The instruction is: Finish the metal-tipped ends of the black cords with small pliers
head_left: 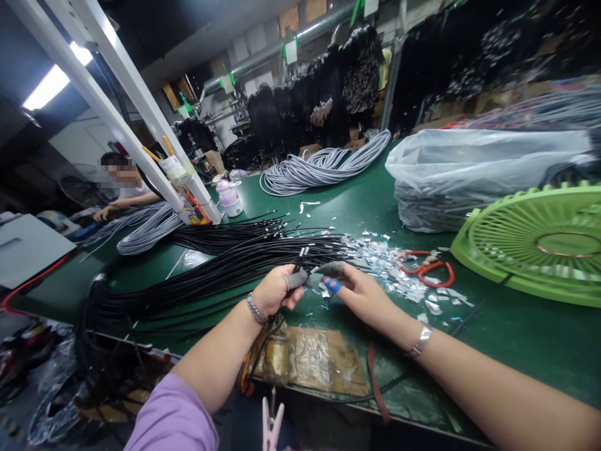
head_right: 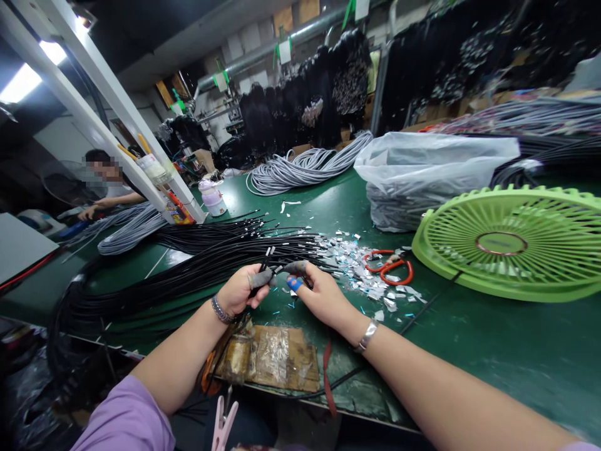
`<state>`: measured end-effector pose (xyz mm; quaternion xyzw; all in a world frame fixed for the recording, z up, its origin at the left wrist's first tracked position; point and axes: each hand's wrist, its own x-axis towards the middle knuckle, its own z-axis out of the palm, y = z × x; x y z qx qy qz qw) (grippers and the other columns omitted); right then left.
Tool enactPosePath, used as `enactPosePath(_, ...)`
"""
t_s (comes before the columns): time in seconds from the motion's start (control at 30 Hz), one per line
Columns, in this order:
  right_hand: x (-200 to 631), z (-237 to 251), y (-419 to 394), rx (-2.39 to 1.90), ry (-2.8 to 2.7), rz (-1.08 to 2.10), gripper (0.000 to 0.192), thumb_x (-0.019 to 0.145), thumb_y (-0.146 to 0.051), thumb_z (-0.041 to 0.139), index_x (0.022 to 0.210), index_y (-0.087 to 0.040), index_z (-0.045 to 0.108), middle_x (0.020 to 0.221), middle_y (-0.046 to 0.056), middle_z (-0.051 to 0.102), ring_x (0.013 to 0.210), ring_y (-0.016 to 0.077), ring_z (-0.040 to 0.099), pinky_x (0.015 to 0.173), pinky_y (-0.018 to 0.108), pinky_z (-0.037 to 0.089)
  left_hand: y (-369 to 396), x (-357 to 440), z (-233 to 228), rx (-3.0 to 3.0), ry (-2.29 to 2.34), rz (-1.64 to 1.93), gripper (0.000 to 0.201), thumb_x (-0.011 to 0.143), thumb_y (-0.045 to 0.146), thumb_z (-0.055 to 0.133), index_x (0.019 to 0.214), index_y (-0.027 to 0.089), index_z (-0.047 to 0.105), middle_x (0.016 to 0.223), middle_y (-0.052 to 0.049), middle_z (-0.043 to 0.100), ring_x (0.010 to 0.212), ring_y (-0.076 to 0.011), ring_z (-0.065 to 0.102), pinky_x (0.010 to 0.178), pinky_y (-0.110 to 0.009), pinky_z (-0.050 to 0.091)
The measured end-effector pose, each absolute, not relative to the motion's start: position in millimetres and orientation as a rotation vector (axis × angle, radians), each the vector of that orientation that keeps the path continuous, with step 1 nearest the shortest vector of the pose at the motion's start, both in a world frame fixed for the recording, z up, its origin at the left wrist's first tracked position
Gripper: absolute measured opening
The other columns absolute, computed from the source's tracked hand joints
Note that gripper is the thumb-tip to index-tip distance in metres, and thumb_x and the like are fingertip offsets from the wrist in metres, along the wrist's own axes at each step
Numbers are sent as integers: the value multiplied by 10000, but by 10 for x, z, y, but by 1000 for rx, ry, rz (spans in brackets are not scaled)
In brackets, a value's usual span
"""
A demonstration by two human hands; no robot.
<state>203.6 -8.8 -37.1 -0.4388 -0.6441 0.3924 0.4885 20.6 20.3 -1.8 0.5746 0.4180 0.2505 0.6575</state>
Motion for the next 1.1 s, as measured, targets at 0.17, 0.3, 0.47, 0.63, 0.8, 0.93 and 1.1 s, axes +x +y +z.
enactPosePath(0.17,2029,-357,-96,-1066,-1605,958,217,758,-411,577,830,-211,623,741,27,651,676,182,583,654,322,485,155,244,-64,1570,1042,482,501,672,648,623,744,171,489,477,83,463,321,-34,331,335,-174,235)
enactPosePath(0.3,2038,-348,-89,-1181,-1630,906,221,754,-418,566,686,-209,573,628,-3,581,600,158,499,585,295,410,131,237,-78,1990,1077,648,326,760,478,623,833,163,574,676,11,590,542,-94,513,525,-223,427)
enactPosePath(0.47,1996,-289,-107,-1229,-1522,1096,277,728,-465,584,633,-210,530,560,-30,518,537,125,431,531,266,356,35,223,-44,2671,1371,682,96,792,243,571,835,177,625,808,-52,632,769,-177,586,707,-285,465)
enactPosePath(0.63,1930,-218,-160,-1220,-1319,1318,381,670,-565,617,609,-214,482,475,-69,427,447,85,324,437,236,249,11,207,-30,2801,1393,429,118,760,164,522,839,176,609,784,-60,645,711,-183,582,654,-281,448)
enactPosePath(0.8,1952,-216,-169,-1212,-1170,1386,458,682,-651,559,626,-199,514,467,-60,443,422,76,318,420,232,235,87,207,-25,2283,1217,549,254,849,375,488,691,178,517,587,10,533,539,-111,455,537,-227,368)
enactPosePath(0.93,1991,-199,-175,-1178,-1174,1387,389,680,-572,615,700,-186,573,482,-64,430,437,81,323,419,230,225,115,248,-42,1857,1084,649,444,777,583,540,621,178,449,517,49,416,483,-75,336,474,-211,303)
enactPosePath(1.1,1984,-217,-191,-1116,-1274,1339,314,645,-446,707,796,-189,607,619,-24,562,529,105,435,477,241,334,100,280,-32,1721,1045,688,477,699,621,615,643,165,487,528,58,389,519,-74,319,503,-212,296)
